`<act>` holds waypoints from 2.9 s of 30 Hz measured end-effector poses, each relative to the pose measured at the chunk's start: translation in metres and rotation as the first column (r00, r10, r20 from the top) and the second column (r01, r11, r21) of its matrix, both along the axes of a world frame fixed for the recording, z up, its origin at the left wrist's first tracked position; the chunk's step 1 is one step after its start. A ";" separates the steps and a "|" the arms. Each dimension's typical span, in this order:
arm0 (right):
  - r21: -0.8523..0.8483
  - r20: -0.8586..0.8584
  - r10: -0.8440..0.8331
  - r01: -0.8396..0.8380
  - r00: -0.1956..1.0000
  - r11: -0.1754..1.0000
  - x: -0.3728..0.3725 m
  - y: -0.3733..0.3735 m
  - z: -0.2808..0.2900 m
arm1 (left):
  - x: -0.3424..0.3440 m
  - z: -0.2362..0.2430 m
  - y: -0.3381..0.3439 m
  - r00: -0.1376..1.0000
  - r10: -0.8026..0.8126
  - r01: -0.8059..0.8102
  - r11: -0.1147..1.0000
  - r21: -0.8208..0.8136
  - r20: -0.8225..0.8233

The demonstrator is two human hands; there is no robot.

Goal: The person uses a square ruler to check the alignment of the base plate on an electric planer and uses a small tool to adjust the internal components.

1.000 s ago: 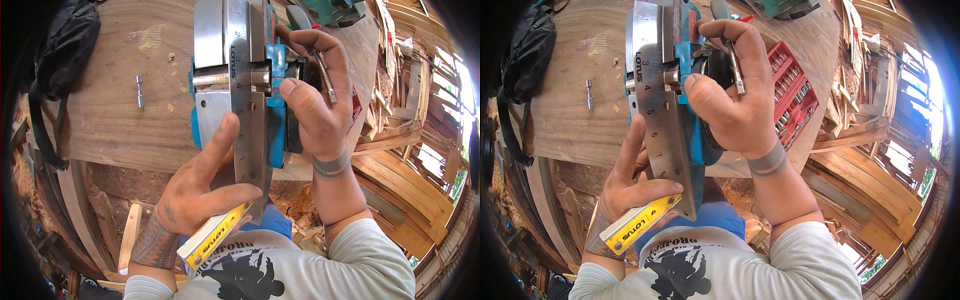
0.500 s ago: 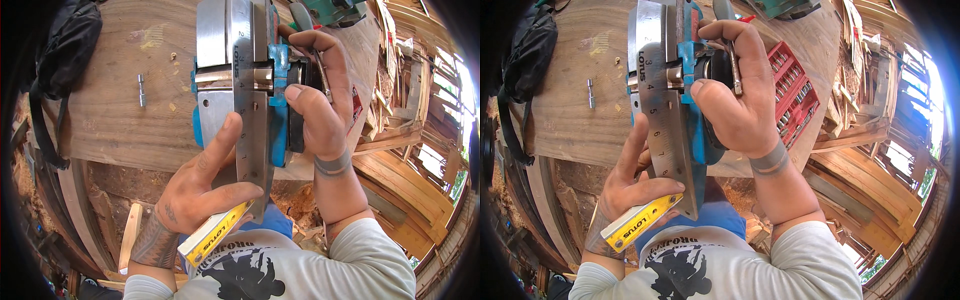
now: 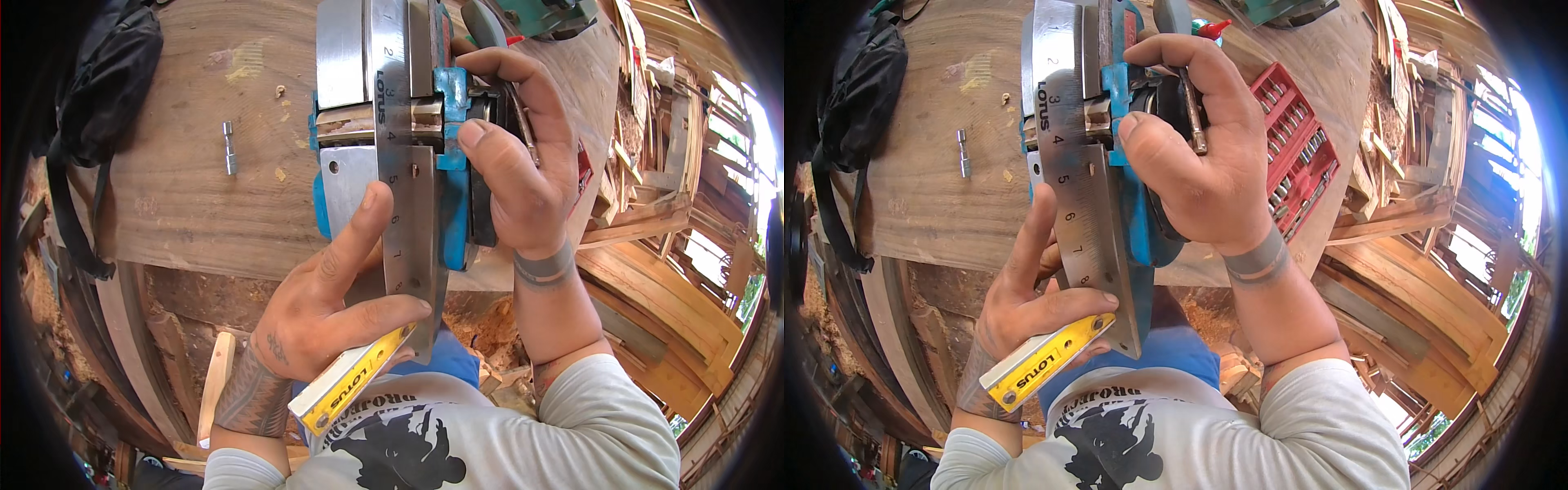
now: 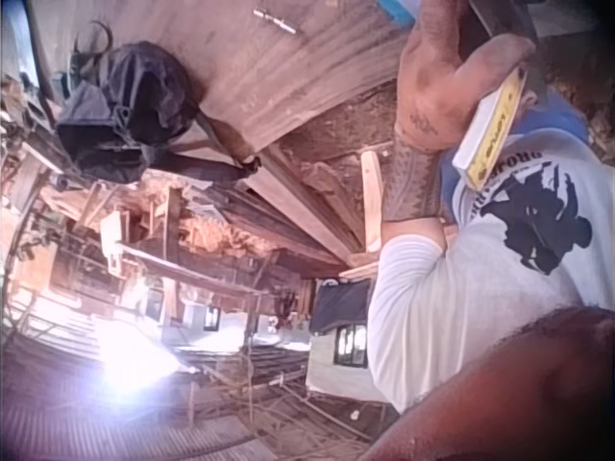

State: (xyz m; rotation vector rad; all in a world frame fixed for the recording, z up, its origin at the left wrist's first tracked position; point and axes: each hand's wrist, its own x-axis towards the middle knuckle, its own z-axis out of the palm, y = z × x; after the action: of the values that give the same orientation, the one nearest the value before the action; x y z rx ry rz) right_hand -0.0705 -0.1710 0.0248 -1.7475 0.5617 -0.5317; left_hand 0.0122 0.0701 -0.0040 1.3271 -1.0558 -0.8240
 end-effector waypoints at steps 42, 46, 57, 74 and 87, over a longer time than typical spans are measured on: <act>-0.059 0.022 -0.002 0.003 1.000 0.998 0.001 -0.002 -0.004 | 0.006 0.001 -0.002 0.999 -0.030 0.030 1.000 0.000 0.019; -0.040 0.010 -0.003 0.003 1.000 0.999 0.000 -0.001 -0.003 | 0.005 0.000 -0.002 1.000 -0.027 0.027 1.000 -0.006 0.001; 0.040 -0.060 0.068 -0.065 0.996 0.997 -0.004 -0.001 0.003 | 0.007 -0.001 0.002 0.997 -0.072 0.070 0.997 -0.037 -0.034; 0.091 0.036 0.030 -0.033 0.999 0.995 -0.001 -0.003 -0.004 | 0.008 -0.001 0.004 0.996 -0.086 0.085 0.996 -0.019 -0.021; 0.076 0.057 0.015 -0.019 0.998 0.997 -0.001 -0.001 -0.007 | 0.004 0.001 0.004 0.994 -0.086 0.087 0.996 -0.001 -0.069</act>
State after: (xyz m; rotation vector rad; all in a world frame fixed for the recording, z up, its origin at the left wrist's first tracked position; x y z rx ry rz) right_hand -0.0714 -0.1724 0.0182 -1.6586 0.5205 -0.5391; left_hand 0.0166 0.0742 -0.0032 1.2529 -1.0640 -0.9295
